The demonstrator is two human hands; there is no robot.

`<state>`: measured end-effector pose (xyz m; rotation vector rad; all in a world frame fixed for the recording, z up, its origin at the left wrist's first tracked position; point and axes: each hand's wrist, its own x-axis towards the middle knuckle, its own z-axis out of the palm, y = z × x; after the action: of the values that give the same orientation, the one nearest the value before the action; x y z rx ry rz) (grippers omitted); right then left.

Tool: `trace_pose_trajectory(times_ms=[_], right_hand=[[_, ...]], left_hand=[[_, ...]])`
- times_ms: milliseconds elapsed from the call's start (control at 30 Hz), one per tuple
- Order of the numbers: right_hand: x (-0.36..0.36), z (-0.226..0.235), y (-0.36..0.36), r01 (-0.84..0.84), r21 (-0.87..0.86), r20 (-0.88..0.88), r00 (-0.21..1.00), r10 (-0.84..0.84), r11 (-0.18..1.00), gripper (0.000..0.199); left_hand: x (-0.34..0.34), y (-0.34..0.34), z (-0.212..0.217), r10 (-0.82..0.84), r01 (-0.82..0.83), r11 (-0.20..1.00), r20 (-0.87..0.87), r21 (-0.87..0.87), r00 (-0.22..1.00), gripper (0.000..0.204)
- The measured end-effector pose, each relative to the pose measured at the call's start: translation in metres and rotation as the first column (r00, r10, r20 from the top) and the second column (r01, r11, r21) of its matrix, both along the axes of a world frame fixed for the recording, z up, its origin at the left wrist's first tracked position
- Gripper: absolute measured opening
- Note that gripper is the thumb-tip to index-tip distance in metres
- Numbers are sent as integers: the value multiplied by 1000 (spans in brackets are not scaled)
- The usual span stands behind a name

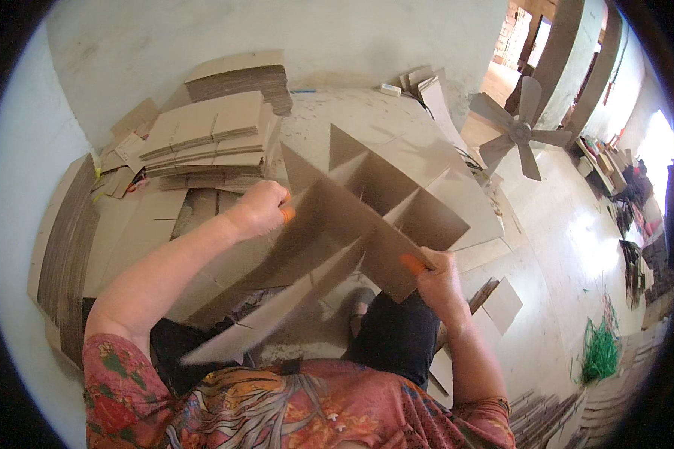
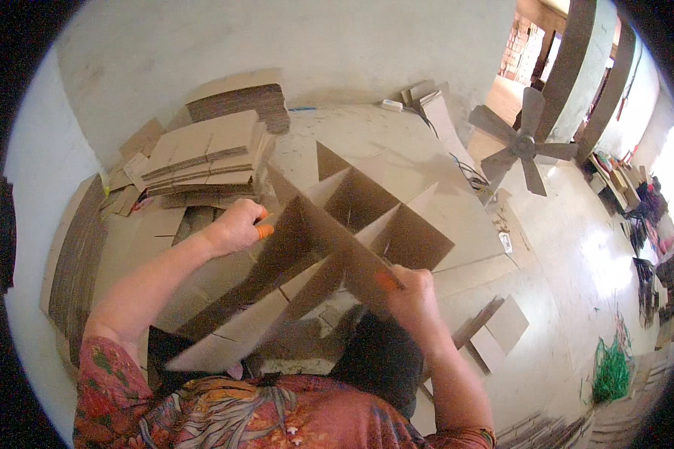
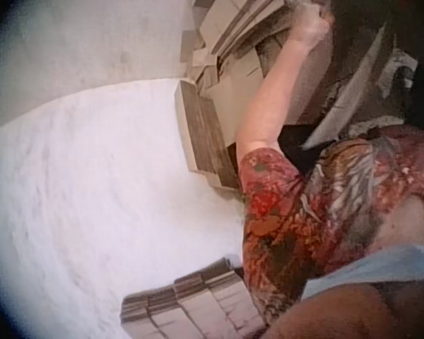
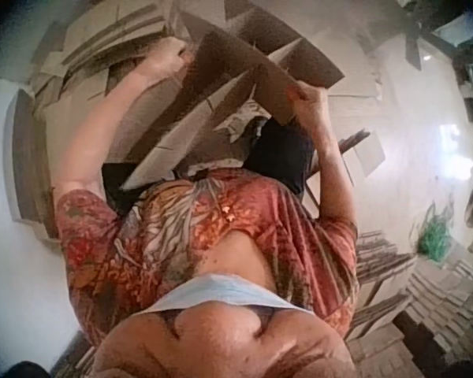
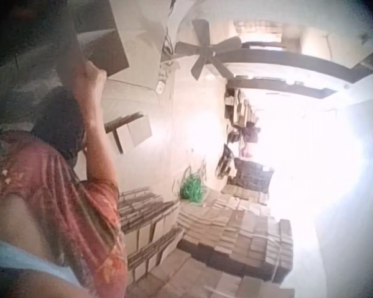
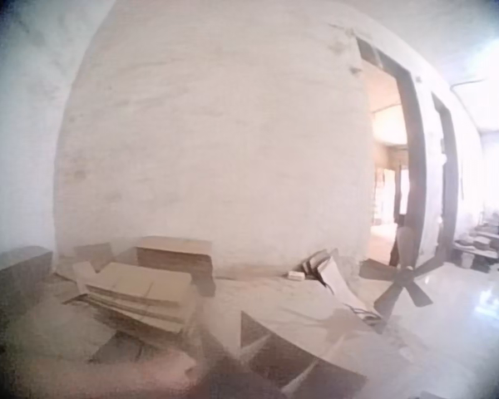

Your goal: The person sits on the floor and folds flat cardboard sheets into compartmentalized boxes by hand. They repeatedly pick up sheets, fold along pre-cut lines, and stack the finished boxes nearby.

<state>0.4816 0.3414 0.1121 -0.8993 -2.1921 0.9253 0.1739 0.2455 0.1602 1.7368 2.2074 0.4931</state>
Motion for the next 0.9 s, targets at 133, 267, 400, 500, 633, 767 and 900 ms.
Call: trace_pose_trajectory(times_ms=[133, 267, 400, 500, 633, 767, 900], right_hand=[[-8, -12, 10, 25, -42, -156, 987, -31, 999, 10], [-19, -17, 26, 9, 16, -191, 982, -6, 1000, 12], [-38, -31, 36, 6, -36, -170, 985, -12, 999, 13], [-38, -37, 57, 36, -37, -180, 983, -42, 999, 12], [-47, -34, 70, 35, -134, -232, 971, -65, 990, 18], [-51, -15, 54, 125, -112, -322, 934, -155, 986, 33], [-37, -9, 49, 388, 324, -402, 882, -245, 863, 34]], left_hand=[[-14, -2, 2, 47, -51, 999, 161, 20, 986, 41], [-57, -5, 6, 176, -138, 944, -104, 301, 979, 41], [-121, -1, -3, 356, -221, 894, -317, 390, 879, 36], [-146, 20, -5, 424, -309, 894, -394, 323, 815, 42], [-184, 47, -23, 460, -317, 886, -550, 339, 697, 47], [-200, 60, -36, 433, -257, 900, -640, 353, 635, 38], [-198, 59, -9, 318, -315, 945, -502, 94, 804, 28]])
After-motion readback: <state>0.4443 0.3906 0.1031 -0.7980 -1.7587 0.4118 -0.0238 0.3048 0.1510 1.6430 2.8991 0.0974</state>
